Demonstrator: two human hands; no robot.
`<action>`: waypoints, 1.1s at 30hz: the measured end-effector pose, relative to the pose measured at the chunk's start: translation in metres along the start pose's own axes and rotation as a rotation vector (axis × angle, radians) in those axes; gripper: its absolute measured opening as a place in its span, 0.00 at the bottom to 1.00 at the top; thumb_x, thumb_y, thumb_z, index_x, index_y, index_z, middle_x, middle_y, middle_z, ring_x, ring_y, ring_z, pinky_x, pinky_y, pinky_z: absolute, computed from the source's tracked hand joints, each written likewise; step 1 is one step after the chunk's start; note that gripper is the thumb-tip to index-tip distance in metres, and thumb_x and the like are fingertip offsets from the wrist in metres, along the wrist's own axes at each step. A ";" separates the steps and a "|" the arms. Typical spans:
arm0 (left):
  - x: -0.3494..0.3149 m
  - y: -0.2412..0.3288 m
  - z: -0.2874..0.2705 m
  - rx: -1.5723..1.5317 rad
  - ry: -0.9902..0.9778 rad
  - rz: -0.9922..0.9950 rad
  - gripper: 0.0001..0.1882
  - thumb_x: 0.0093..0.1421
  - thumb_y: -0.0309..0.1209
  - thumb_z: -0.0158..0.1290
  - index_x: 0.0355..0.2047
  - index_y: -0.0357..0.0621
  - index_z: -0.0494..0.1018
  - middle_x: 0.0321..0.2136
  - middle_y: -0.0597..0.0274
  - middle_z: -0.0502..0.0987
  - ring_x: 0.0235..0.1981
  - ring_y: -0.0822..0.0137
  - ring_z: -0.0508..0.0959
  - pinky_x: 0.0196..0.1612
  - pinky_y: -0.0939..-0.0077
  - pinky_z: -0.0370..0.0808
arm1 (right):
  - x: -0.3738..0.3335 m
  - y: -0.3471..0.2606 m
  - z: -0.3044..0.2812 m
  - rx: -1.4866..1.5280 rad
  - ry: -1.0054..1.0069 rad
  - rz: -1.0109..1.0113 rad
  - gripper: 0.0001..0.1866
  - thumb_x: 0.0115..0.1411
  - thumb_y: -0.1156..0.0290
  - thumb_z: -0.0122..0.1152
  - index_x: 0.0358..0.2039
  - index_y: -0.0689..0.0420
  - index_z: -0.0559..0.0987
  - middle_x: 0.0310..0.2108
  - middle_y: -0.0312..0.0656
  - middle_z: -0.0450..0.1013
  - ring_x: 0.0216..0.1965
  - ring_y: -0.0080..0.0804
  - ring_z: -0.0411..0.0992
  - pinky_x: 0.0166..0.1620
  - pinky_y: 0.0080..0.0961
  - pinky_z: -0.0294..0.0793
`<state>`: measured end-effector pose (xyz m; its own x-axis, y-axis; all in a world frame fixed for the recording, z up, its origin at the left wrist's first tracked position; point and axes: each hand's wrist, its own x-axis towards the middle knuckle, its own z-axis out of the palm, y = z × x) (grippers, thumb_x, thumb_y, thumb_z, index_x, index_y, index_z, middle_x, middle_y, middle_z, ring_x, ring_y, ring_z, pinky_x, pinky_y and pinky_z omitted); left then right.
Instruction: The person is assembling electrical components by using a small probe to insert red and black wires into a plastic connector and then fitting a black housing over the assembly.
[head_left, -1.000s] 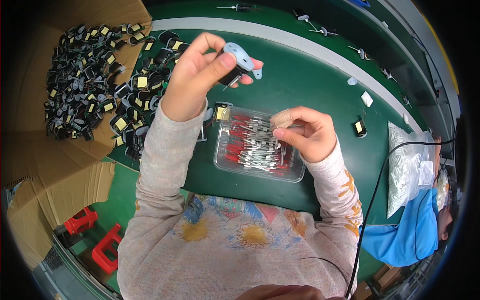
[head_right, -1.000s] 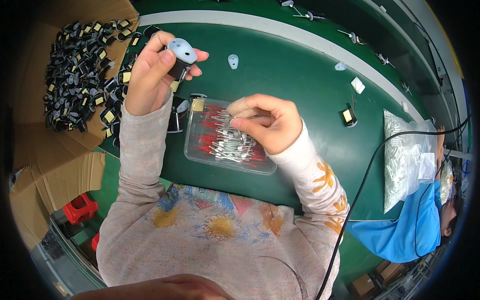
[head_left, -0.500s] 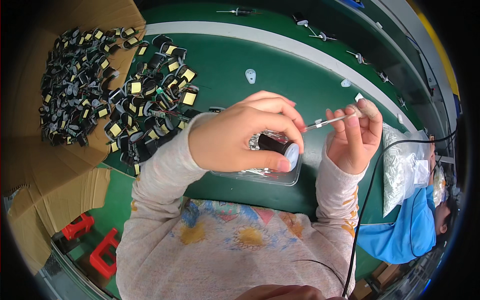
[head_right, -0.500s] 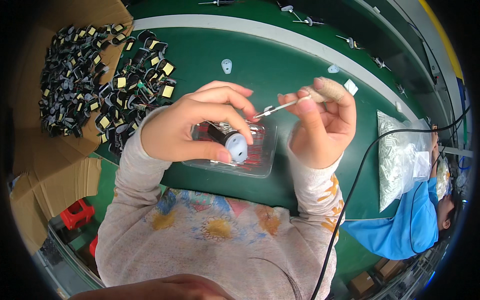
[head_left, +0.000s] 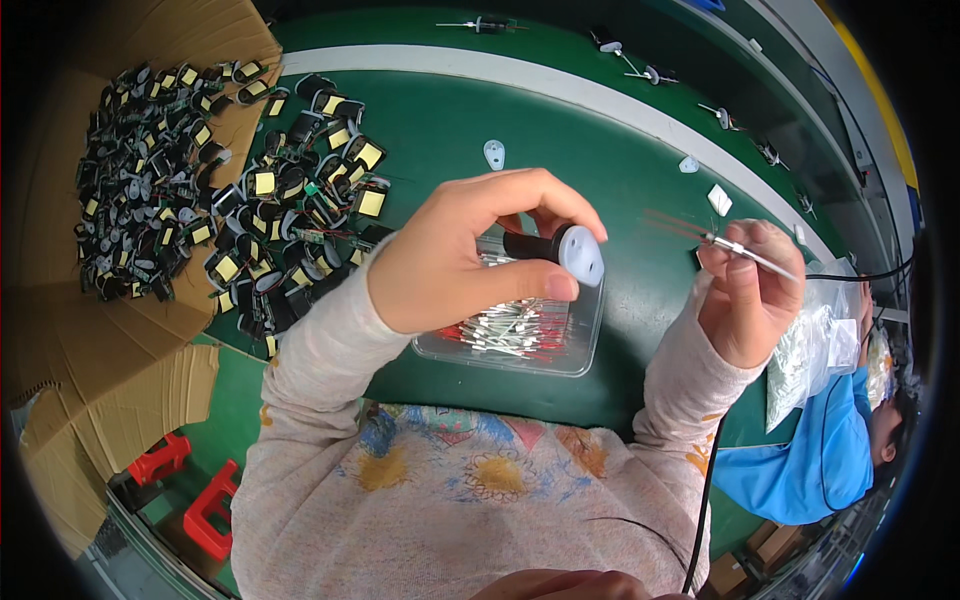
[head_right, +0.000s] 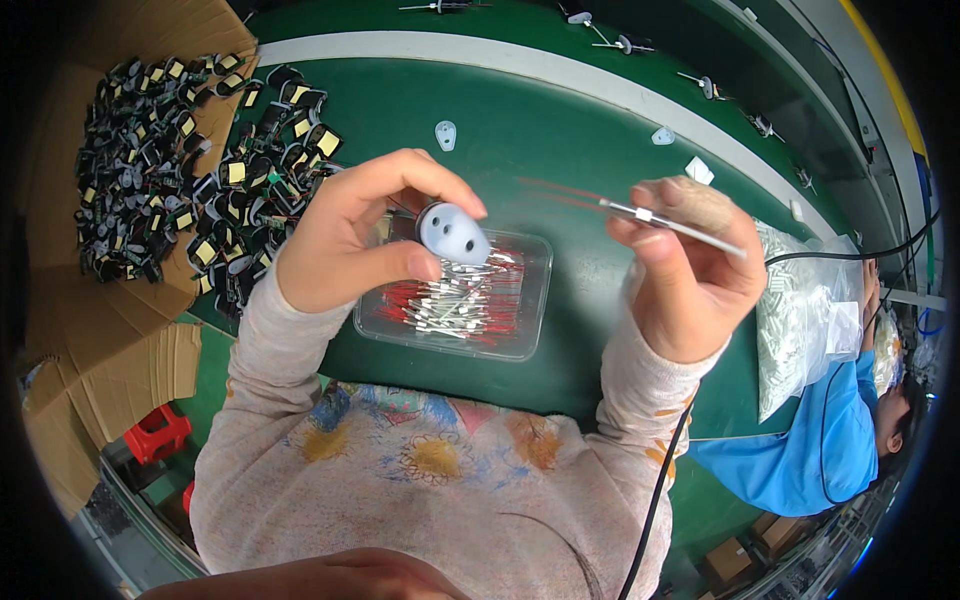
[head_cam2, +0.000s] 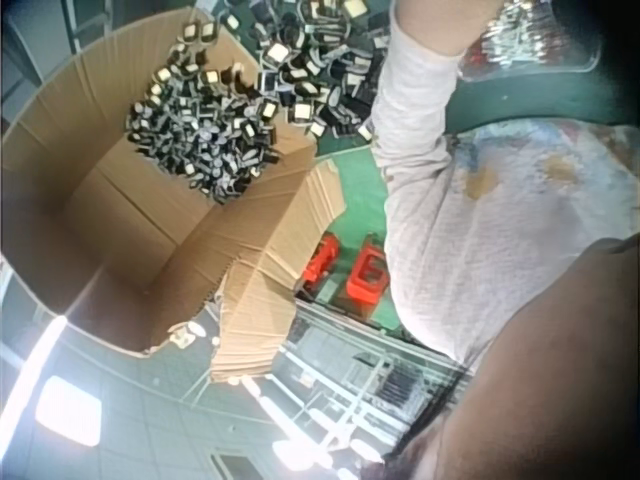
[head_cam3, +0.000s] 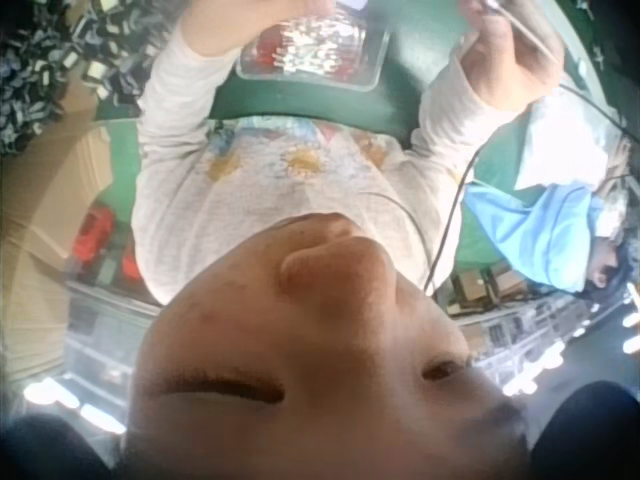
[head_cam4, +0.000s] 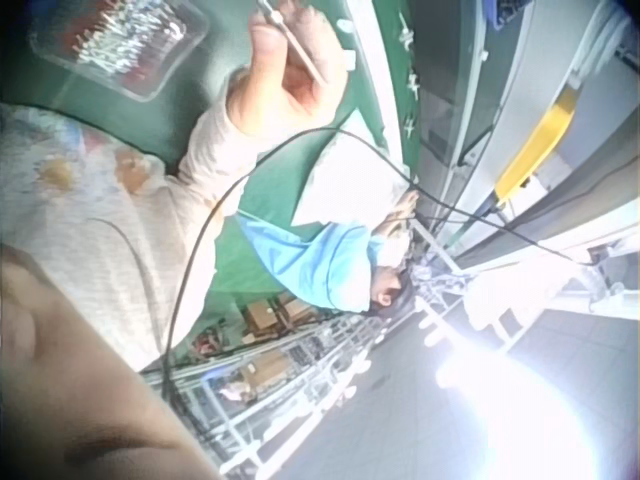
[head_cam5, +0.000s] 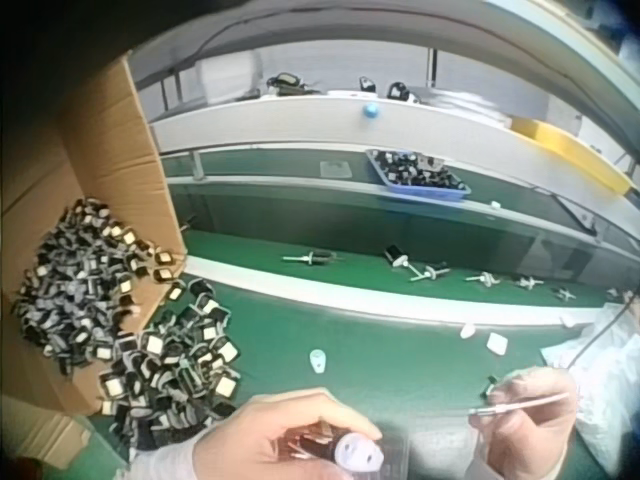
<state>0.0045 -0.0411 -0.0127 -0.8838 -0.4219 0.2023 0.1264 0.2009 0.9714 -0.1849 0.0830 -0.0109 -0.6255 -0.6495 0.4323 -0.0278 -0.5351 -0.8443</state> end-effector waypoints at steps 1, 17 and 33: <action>0.001 0.000 0.004 0.044 0.095 -0.007 0.20 0.44 0.31 0.64 0.38 0.39 0.74 0.36 0.60 0.75 0.37 0.69 0.73 0.43 0.77 0.67 | -0.002 -0.001 -0.001 0.000 0.004 -0.001 0.11 0.46 0.80 0.65 0.30 0.68 0.74 0.27 0.49 0.73 0.29 0.33 0.73 0.30 0.27 0.77; 0.001 0.003 0.020 0.533 0.270 0.260 0.20 0.33 0.23 0.65 0.32 0.37 0.77 0.29 0.60 0.79 0.21 0.71 0.68 0.27 0.80 0.64 | -0.018 -0.023 0.009 -0.582 -0.359 -0.507 0.11 0.39 0.81 0.68 0.25 0.66 0.75 0.22 0.48 0.73 0.22 0.38 0.75 0.26 0.28 0.76; -0.003 0.004 0.017 0.557 0.310 0.239 0.20 0.34 0.25 0.66 0.32 0.36 0.77 0.29 0.60 0.79 0.22 0.71 0.69 0.29 0.79 0.65 | -0.016 -0.036 0.013 -0.655 -0.625 -0.558 0.18 0.33 0.86 0.67 0.28 0.67 0.73 0.23 0.49 0.72 0.24 0.42 0.75 0.28 0.31 0.78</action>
<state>-0.0004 -0.0237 -0.0117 -0.6798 -0.5263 0.5108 -0.0219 0.7107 0.7031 -0.1639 0.1059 0.0165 0.1118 -0.6637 0.7396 -0.7179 -0.5686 -0.4017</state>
